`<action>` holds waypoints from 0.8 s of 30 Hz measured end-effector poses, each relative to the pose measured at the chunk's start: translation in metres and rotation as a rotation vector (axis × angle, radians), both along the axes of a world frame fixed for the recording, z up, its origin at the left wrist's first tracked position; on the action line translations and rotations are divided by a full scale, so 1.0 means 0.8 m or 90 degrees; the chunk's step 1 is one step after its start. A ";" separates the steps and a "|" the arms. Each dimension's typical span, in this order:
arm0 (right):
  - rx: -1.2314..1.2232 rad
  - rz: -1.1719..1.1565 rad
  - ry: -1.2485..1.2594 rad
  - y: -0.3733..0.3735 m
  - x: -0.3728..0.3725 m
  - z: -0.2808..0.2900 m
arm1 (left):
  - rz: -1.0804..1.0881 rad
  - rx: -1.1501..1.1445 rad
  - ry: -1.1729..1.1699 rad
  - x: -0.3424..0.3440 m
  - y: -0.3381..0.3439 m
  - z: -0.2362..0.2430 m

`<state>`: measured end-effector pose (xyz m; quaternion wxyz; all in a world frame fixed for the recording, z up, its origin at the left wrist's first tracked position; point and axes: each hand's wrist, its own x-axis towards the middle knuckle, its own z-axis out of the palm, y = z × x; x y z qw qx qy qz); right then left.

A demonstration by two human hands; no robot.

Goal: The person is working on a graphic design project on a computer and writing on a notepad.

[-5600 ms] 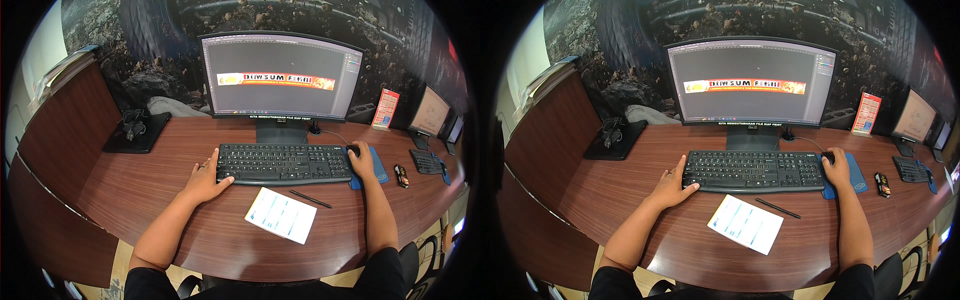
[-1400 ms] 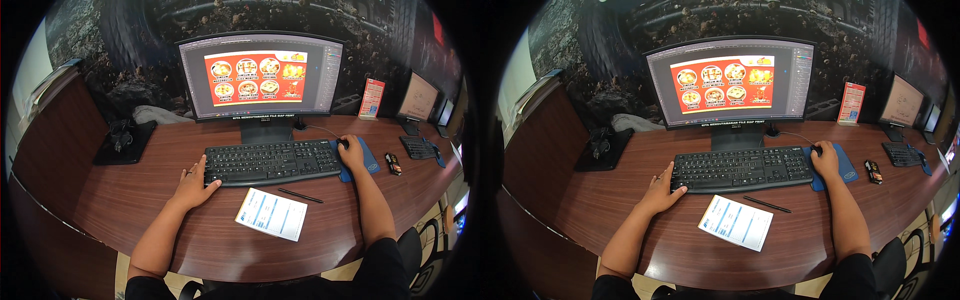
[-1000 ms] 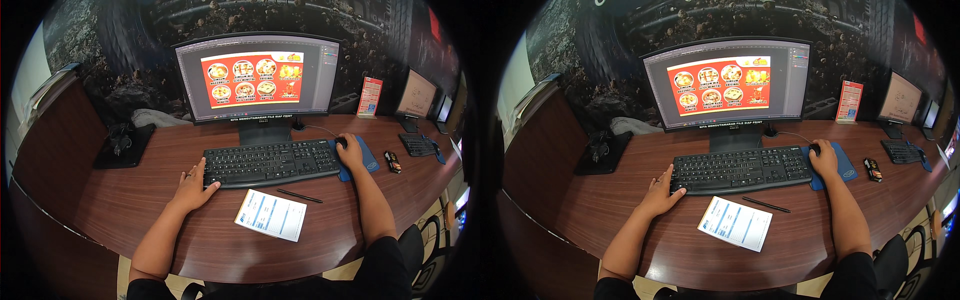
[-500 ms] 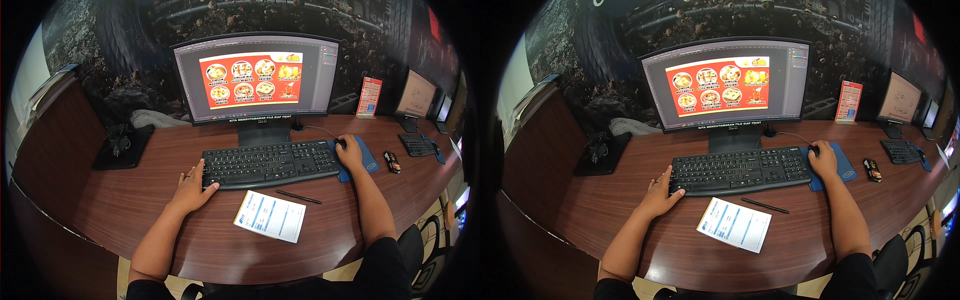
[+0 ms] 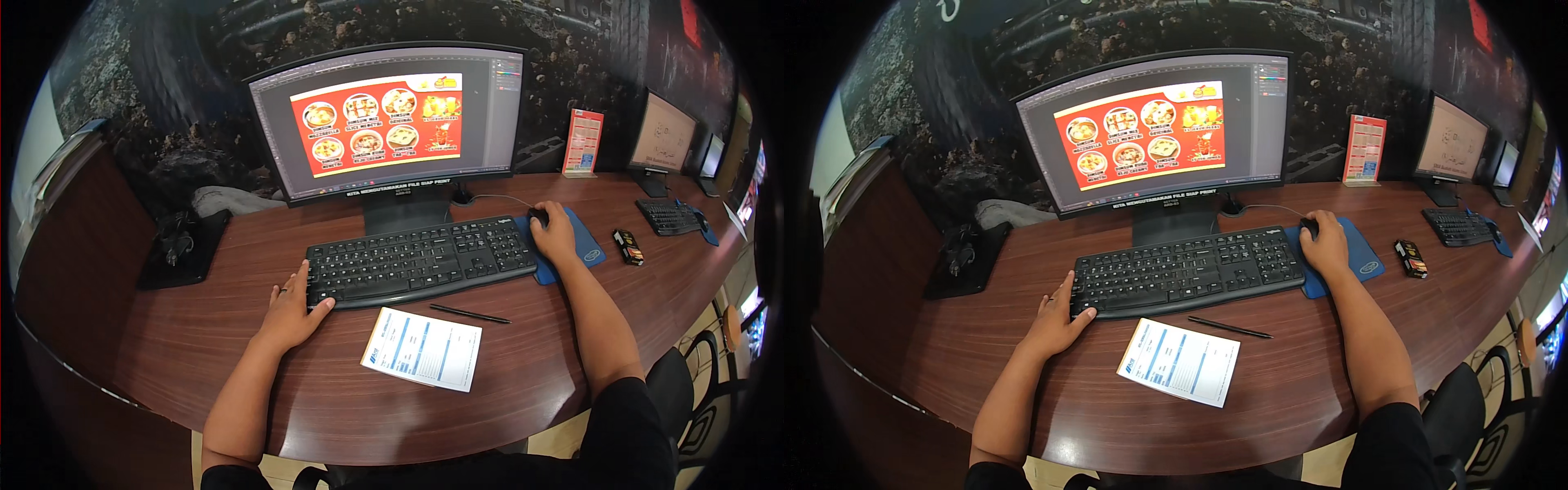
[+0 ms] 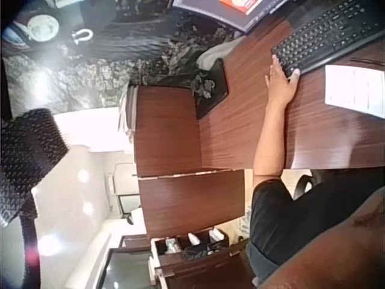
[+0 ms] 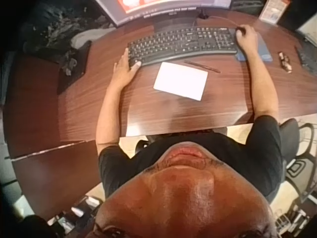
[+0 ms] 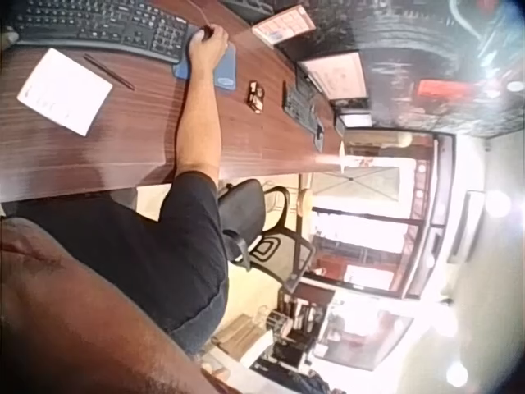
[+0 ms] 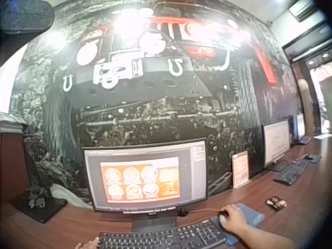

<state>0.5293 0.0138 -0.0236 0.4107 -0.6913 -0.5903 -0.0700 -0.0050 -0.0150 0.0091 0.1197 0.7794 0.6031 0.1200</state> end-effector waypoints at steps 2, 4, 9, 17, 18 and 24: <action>0.022 -0.017 0.000 0.001 0.004 -0.003 | -0.010 -0.003 -0.012 0.003 -0.001 0.001; -0.003 -0.024 -0.001 -0.002 0.003 -0.002 | -0.005 0.000 -0.011 0.005 -0.001 0.000; -0.013 0.032 -0.004 -0.005 0.008 -0.004 | -0.010 0.007 -0.005 0.006 -0.006 0.003; 0.016 0.077 -0.036 0.006 0.011 -0.011 | 0.002 0.003 0.004 -0.006 -0.003 -0.002; 0.018 0.064 -0.044 0.003 0.010 -0.007 | -0.009 0.002 -0.048 -0.013 0.006 -0.005; -0.010 0.025 -0.021 0.001 0.004 0.000 | -0.055 0.041 -0.113 -0.023 0.020 -0.016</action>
